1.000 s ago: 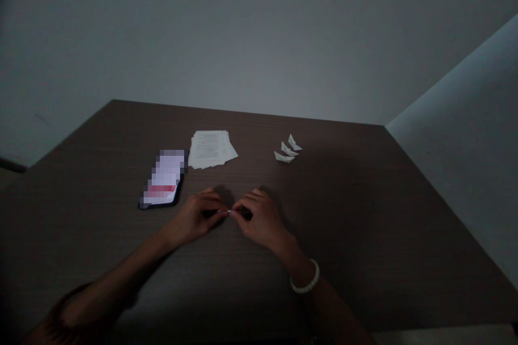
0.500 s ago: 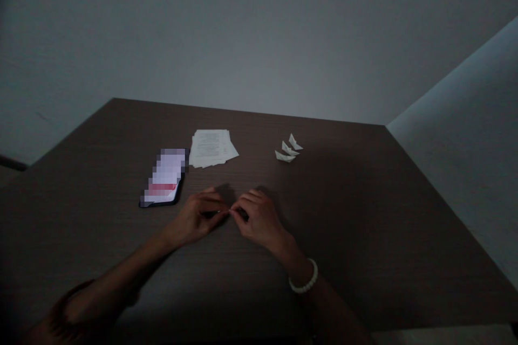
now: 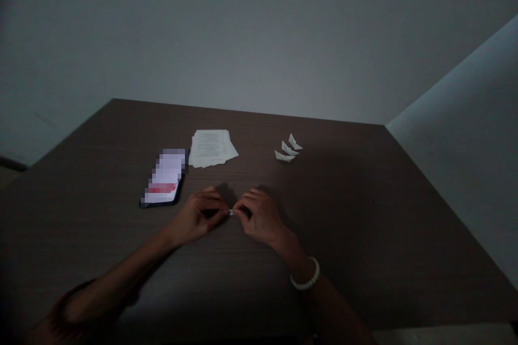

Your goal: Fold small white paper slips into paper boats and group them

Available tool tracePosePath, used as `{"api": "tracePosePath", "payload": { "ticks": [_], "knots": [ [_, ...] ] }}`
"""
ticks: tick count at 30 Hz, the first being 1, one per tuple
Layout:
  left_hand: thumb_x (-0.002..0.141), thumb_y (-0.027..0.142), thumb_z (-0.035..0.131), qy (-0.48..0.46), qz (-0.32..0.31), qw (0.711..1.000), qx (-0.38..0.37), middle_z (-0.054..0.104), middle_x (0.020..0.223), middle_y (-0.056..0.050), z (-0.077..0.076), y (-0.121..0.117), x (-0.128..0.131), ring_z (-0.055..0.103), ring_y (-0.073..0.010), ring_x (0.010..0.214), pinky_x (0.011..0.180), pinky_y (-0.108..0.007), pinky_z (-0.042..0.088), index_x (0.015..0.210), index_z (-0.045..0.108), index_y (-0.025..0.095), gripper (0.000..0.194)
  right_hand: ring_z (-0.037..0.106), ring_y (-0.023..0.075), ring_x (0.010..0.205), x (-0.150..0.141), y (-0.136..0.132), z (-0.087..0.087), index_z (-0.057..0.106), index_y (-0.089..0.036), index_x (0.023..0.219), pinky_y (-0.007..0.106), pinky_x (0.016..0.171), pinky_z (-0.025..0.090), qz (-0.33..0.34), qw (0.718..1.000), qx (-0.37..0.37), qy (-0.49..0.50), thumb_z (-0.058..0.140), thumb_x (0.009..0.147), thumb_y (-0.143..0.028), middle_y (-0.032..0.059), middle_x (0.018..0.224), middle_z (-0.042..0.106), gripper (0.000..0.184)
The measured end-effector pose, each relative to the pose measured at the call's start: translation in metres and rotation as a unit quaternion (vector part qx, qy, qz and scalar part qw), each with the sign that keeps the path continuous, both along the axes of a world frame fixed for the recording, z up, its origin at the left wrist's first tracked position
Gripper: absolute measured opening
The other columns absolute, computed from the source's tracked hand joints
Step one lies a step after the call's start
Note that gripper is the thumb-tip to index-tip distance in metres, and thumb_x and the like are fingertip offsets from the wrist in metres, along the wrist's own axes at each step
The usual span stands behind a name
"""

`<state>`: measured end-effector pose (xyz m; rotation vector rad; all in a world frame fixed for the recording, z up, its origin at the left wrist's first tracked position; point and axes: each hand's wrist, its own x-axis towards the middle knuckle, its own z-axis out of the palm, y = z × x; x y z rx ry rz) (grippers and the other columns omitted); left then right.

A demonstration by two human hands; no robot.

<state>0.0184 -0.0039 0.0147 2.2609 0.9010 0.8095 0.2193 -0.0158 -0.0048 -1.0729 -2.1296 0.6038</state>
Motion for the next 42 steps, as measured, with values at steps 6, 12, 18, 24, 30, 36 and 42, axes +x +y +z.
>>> {"api": "tracePosePath", "payload": {
  "ticks": [6, 12, 18, 24, 30, 36, 42],
  "knots": [
    [0.089, 0.020, 0.055, -0.024, 0.008, 1.000, 0.011, 0.065, 0.070, -0.003, -0.002, 0.000, 0.001, 0.054, -0.0167, 0.072, 0.070, -0.031, 0.043, 0.074, 0.067, 0.017, 0.019, 0.055, 0.0166, 0.076, -0.002, -0.001, 0.002, 0.064, -0.021, 0.080, 0.031, 0.074, 0.042, -0.002, 1.000, 0.001, -0.002, 0.063, 0.087, -0.018, 0.0005, 0.078, 0.067, 0.007],
    [0.090, 0.023, 0.056, -0.033, 0.027, 0.999, 0.025, 0.065, 0.071, -0.003, -0.002, 0.000, -0.002, 0.055, -0.0166, 0.072, 0.069, -0.031, 0.043, 0.074, 0.069, 0.017, 0.021, 0.058, 0.0157, 0.075, -0.001, 0.002, -0.001, 0.065, -0.022, 0.077, 0.032, 0.075, 0.043, -0.029, 0.999, -0.020, 0.033, 0.065, 0.087, -0.021, -0.0004, 0.078, 0.068, 0.009],
    [0.091, 0.026, 0.054, -0.029, 0.026, 0.999, 0.016, 0.065, 0.069, -0.002, 0.001, 0.000, -0.001, 0.055, -0.0152, 0.069, 0.068, -0.031, 0.042, 0.072, 0.068, 0.017, 0.025, 0.057, 0.0151, 0.072, 0.000, 0.004, -0.002, 0.063, -0.021, 0.074, 0.031, 0.074, 0.042, -0.034, 0.999, 0.002, 0.041, 0.067, 0.085, -0.018, -0.0013, 0.074, 0.066, 0.012],
    [0.090, 0.024, 0.056, -0.038, 0.035, 0.999, 0.005, 0.066, 0.069, -0.002, 0.002, 0.001, -0.002, 0.056, -0.0150, 0.068, 0.070, -0.032, 0.043, 0.073, 0.069, 0.017, 0.023, 0.056, 0.0155, 0.075, 0.003, 0.004, -0.003, 0.065, -0.021, 0.078, 0.030, 0.074, 0.042, -0.040, 0.999, -0.008, 0.013, 0.067, 0.086, -0.018, -0.0007, 0.078, 0.069, 0.009],
    [0.089, 0.023, 0.056, -0.035, 0.055, 0.998, -0.009, 0.068, 0.073, -0.002, 0.000, 0.001, -0.003, 0.058, -0.0159, 0.070, 0.072, -0.032, 0.045, 0.077, 0.070, 0.017, 0.019, 0.055, 0.0160, 0.071, 0.004, 0.004, -0.003, 0.064, -0.021, 0.074, 0.030, 0.069, 0.041, -0.053, 0.998, -0.016, 0.012, 0.065, 0.084, -0.013, -0.0003, 0.074, 0.069, 0.013],
    [0.088, 0.022, 0.057, -0.008, 0.061, 0.998, -0.009, 0.070, 0.081, -0.004, -0.006, 0.003, -0.003, 0.060, -0.0179, 0.075, 0.072, -0.032, 0.046, 0.085, 0.069, 0.017, 0.013, 0.056, 0.0165, 0.070, 0.008, 0.005, 0.000, 0.067, -0.022, 0.077, 0.030, 0.066, 0.042, -0.066, 0.997, -0.051, -0.006, 0.062, 0.086, -0.015, -0.0002, 0.074, 0.069, 0.012],
    [0.090, 0.020, 0.056, 0.041, 0.055, 0.997, 0.037, 0.068, 0.085, -0.006, -0.016, 0.005, -0.003, 0.057, -0.0202, 0.081, 0.076, -0.034, 0.046, 0.093, 0.068, 0.015, 0.014, 0.058, 0.0171, 0.072, 0.006, 0.004, -0.001, 0.069, -0.022, 0.086, 0.029, 0.066, 0.044, -0.106, 0.994, -0.034, -0.011, 0.064, 0.081, -0.013, 0.0015, 0.075, 0.067, 0.012]
  ]
}}
